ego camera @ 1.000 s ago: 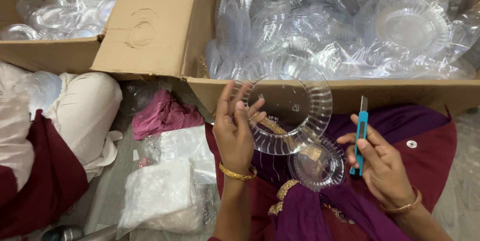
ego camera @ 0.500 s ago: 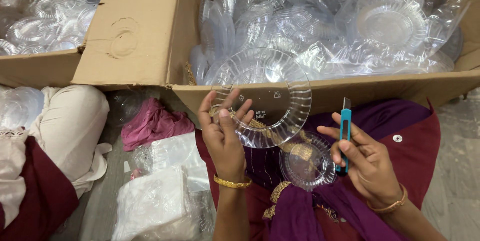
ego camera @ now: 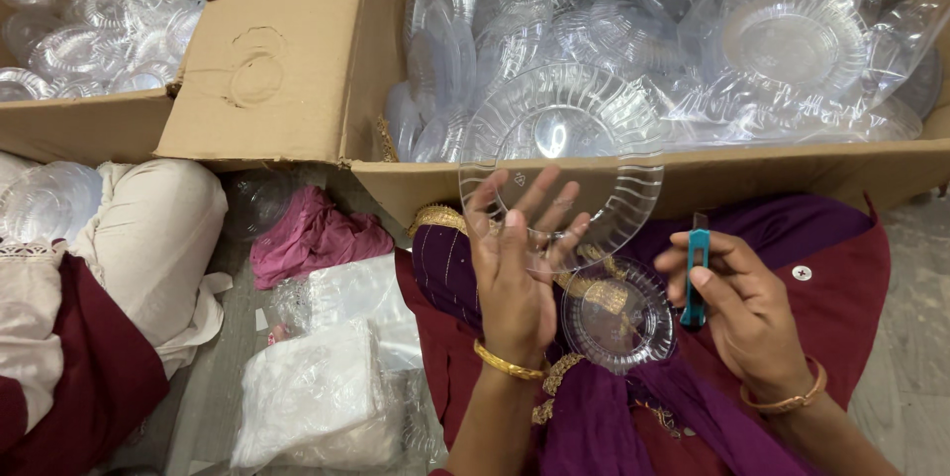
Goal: The person sits on the floor and uses a blue utility knife to trim the edges of clear plastic plates. They pick up plates from a cardboard box, cut around the rim, and place the trimmed plates on their lap.
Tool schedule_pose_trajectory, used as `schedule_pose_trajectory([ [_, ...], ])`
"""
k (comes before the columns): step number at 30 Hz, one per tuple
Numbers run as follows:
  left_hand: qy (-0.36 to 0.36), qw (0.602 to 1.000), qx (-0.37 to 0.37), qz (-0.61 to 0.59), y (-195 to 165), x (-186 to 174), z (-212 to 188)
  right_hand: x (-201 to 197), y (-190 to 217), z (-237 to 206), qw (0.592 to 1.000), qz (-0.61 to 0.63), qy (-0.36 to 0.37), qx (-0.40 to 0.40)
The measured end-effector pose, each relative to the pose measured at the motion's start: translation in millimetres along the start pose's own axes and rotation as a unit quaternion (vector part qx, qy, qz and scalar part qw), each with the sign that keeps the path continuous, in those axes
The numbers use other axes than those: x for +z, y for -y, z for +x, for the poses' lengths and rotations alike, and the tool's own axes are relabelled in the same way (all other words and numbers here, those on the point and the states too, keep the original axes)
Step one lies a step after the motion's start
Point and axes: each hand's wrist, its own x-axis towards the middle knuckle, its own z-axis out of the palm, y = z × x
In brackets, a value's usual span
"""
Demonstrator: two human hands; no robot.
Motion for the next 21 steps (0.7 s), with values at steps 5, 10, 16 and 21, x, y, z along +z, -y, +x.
schedule_pose_trajectory([
  [5,0.012,1.0,-0.003,-0.021,2.1,7.6,-3.9,0.9,3.1,0.1,0.996,-0.08,-0.04,-0.017],
  [10,0.027,0.999,-0.025,-0.009,8.6,10.9,-3.5,0.3,14.3,17.7,0.998,-0.019,-0.035,-0.049],
  [16,0.073,0.993,-0.087,0.018,20.0,11.0,-10.6,-2.2,24.7,27.3,0.997,-0.022,-0.051,-0.046],
  [21,0.104,0.987,-0.109,0.048,28.9,-1.3,-9.0,-22.2,25.2,24.9,0.994,-0.054,-0.078,-0.057],
])
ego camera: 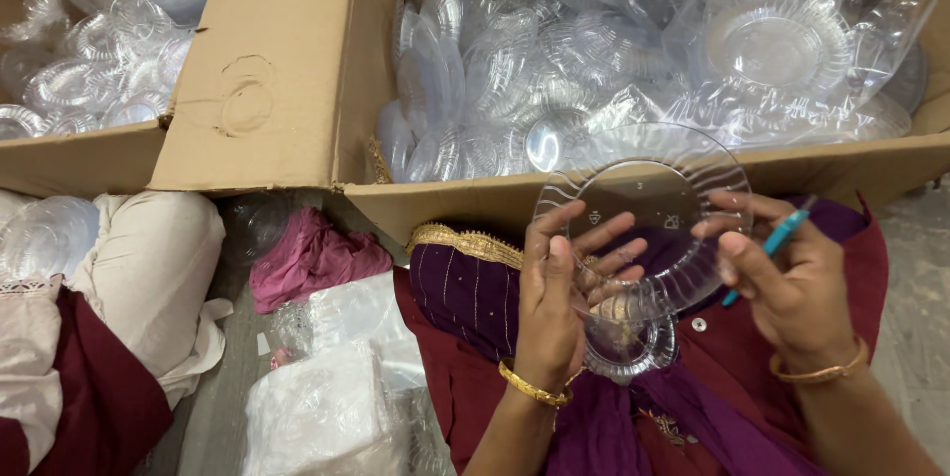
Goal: The person sits on the floor and uses a blue utility knife to trim the edges of clear plastic plates. They pick up plates from a cardboard box, cut around the rim, and place the trimmed plates on their lap.
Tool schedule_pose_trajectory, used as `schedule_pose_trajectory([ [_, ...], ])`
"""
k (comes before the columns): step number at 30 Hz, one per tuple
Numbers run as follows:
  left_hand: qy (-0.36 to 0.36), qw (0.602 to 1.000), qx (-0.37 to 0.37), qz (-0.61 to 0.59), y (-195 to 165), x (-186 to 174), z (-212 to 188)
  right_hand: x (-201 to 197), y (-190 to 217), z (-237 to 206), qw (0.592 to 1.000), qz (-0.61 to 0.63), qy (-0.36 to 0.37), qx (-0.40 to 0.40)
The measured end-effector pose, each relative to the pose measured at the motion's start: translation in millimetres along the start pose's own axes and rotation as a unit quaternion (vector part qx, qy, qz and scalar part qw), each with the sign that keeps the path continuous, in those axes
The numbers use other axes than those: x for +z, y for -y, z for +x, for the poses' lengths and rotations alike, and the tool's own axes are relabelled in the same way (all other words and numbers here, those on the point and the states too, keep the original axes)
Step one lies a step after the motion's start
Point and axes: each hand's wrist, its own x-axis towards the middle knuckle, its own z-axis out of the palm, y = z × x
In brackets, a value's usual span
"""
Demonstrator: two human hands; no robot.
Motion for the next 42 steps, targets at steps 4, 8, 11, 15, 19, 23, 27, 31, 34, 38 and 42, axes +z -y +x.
schedule_pose_trajectory([
  [4,0.051,0.987,-0.042,0.145,-2.0,-15.1,2.0,-13.9,-5.9,-7.5,0.994,-0.079,-0.041,0.06],
  [8,-0.025,0.963,-0.02,0.269,-4.7,-10.1,-3.2,-14.5,-9.9,-20.5,0.985,-0.118,-0.04,0.117],
  [11,-0.03,0.919,0.0,0.392,-19.3,-4.6,-2.9,-16.9,-7.1,-20.6,0.974,-0.18,-0.021,0.139],
  [15,0.041,0.89,-0.093,0.444,-54.3,-0.5,-6.3,-27.7,1.1,-11.6,0.993,-0.074,0.061,0.068],
  [19,0.163,0.831,-0.079,0.527,-86.1,7.5,-11.6,-36.0,10.9,-6.0,0.974,-0.046,0.176,0.136],
  [23,0.231,0.849,-0.146,0.453,-94.0,25.0,-14.1,-40.6,25.6,4.7,0.892,-0.093,0.435,0.083],
  [27,0.284,0.836,-0.149,0.445,-92.4,39.9,-5.9,-35.4,30.8,40.3,0.812,-0.197,0.549,-0.007],
  [31,0.301,0.822,-0.159,0.457,-94.7,42.9,-3.6,-25.1,29.3,60.2,0.759,-0.158,0.629,-0.063],
  [34,0.306,0.816,-0.156,0.465,-92.6,40.5,-4.5,-18.5,27.1,61.5,0.755,-0.104,0.643,-0.074],
  [38,0.331,0.806,-0.053,0.488,-83.0,35.2,-2.0,-18.6,26.1,60.2,0.747,-0.117,0.655,-0.005],
  [42,0.353,0.801,0.006,0.484,-71.4,22.1,5.5,-23.0,21.0,55.9,0.758,-0.092,0.645,0.026],
])
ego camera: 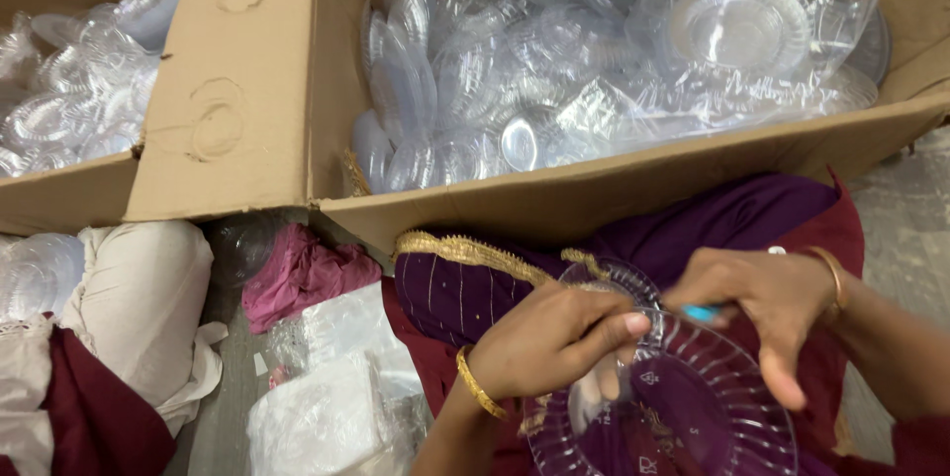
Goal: The person sits on the floor and uses a blue utility knife to trim the edges of clear plastic plates. They pick up plates from a cardboard box, cut around the rim, and place the trimmed plates on their lap.
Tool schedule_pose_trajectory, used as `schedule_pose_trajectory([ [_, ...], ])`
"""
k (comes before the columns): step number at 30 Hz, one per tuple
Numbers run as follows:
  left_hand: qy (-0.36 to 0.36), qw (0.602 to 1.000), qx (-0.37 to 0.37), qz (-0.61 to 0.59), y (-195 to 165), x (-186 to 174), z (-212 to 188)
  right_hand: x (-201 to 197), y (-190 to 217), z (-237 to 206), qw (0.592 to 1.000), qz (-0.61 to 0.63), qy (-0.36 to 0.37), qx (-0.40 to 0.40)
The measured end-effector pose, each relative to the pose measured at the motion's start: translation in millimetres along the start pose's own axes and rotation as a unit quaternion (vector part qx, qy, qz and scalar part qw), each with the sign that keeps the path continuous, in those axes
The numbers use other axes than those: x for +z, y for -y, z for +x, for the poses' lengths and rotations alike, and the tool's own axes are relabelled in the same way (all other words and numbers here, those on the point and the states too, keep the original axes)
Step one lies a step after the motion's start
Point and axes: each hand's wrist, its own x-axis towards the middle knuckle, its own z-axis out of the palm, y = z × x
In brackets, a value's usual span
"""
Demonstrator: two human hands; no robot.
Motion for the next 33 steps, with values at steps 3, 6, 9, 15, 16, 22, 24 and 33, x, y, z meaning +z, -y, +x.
schedule_pose_trajectory([
  [3,0.026,0.981,-0.146,-0.123,24.7,2.6,-4.6,2.6,-1.2,-8.8,0.999,0.015,-0.023,0.028],
  [6,-0.051,0.954,-0.252,-0.156,69.1,7.3,0.3,-13.7,1.8,-17.9,0.987,-0.089,-0.113,0.073],
  [9,-0.115,0.945,-0.299,0.066,118.2,27.4,15.0,-54.4,-3.8,-6.9,0.922,-0.208,-0.288,0.154],
  [15,-0.159,0.931,-0.221,0.243,155.4,35.4,37.6,-163.3,-85.1,108.3,0.783,-0.433,-0.375,0.243],
  [16,-0.17,0.931,-0.243,0.212,156.3,20.8,47.4,-170.9,-98.6,123.2,0.742,-0.493,-0.375,0.256],
  [22,-0.404,0.873,-0.108,0.251,146.3,-57.7,105.3,-165.8,-106.9,141.5,0.775,-0.299,-0.471,0.297],
  [24,-0.482,0.818,-0.074,0.305,138.3,-65.5,100.9,-160.5,-82.2,132.8,0.766,-0.232,-0.545,0.25],
  [33,-0.334,0.897,-0.058,-0.283,75.9,-13.3,50.0,-47.5,15.1,39.8,0.729,-0.05,-0.676,0.094],
])
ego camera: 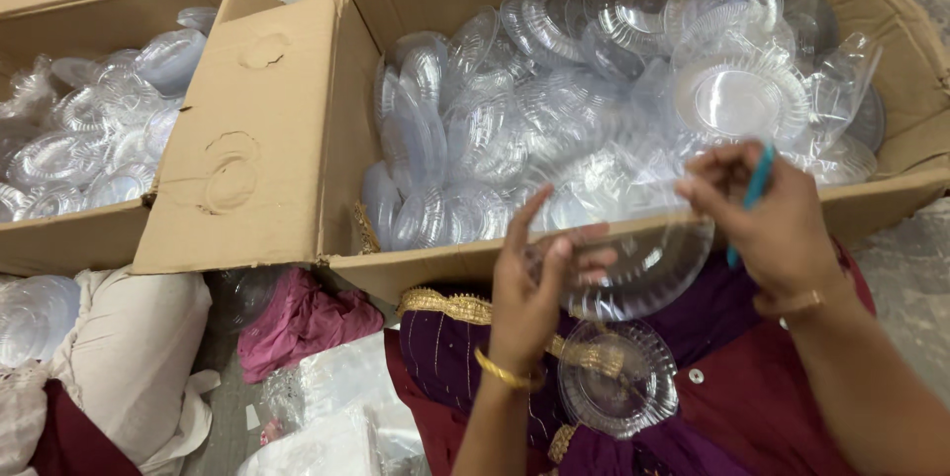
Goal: The person sits on the floor and uses a blue utility knife to trim the edges of clear plastic plates. They pick up plates from a cardboard box, cut around the rim, and place the trimmed plates on their lap.
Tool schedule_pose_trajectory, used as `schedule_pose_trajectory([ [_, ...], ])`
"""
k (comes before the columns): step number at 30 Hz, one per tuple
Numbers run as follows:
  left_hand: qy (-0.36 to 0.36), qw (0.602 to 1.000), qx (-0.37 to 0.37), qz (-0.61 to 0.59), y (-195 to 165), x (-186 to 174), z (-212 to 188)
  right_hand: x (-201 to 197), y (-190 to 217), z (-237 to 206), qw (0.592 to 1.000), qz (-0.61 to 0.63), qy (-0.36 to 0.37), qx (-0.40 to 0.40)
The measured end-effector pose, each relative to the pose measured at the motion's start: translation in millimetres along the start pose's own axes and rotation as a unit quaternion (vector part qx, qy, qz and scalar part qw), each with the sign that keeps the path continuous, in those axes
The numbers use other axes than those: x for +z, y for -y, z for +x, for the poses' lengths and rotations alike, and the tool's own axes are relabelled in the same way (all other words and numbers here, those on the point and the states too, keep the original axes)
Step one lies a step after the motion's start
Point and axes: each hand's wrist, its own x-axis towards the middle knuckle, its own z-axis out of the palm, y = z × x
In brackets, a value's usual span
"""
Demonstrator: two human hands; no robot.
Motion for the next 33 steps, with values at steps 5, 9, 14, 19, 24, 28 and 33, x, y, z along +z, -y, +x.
schedule_pose_trajectory([
  [5,0.082,0.989,-0.059,-0.104,-5.7,13.9,-35.6,-33.3,-12.5,-62.0,0.99,0.115,0.045,0.067],
  [9,0.116,0.987,-0.069,-0.091,-8.1,17.1,-45.1,-54.5,-20.2,-84.3,0.982,0.149,0.043,0.106],
  [14,0.147,0.982,-0.083,-0.09,-7.4,18.8,-49.2,-60.2,-16.5,-91.6,0.991,0.103,0.018,0.078],
  [19,0.116,0.988,0.018,-0.103,-4.2,32.6,-58.9,-47.0,-12.9,-99.2,0.995,0.08,-0.058,0.035],
  [24,0.095,0.986,-0.015,-0.133,-1.3,34.7,-62.9,-44.8,-21.6,-108.2,0.989,0.111,-0.045,0.091],
  [28,0.116,0.98,-0.024,-0.163,4.5,30.0,-59.0,-52.7,-31.1,-112.2,0.985,0.124,-0.047,0.114],
  [33,0.116,0.969,-0.047,-0.215,15.0,29.9,-57.0,-53.0,-27.3,-113.1,0.982,0.139,-0.044,0.117],
])
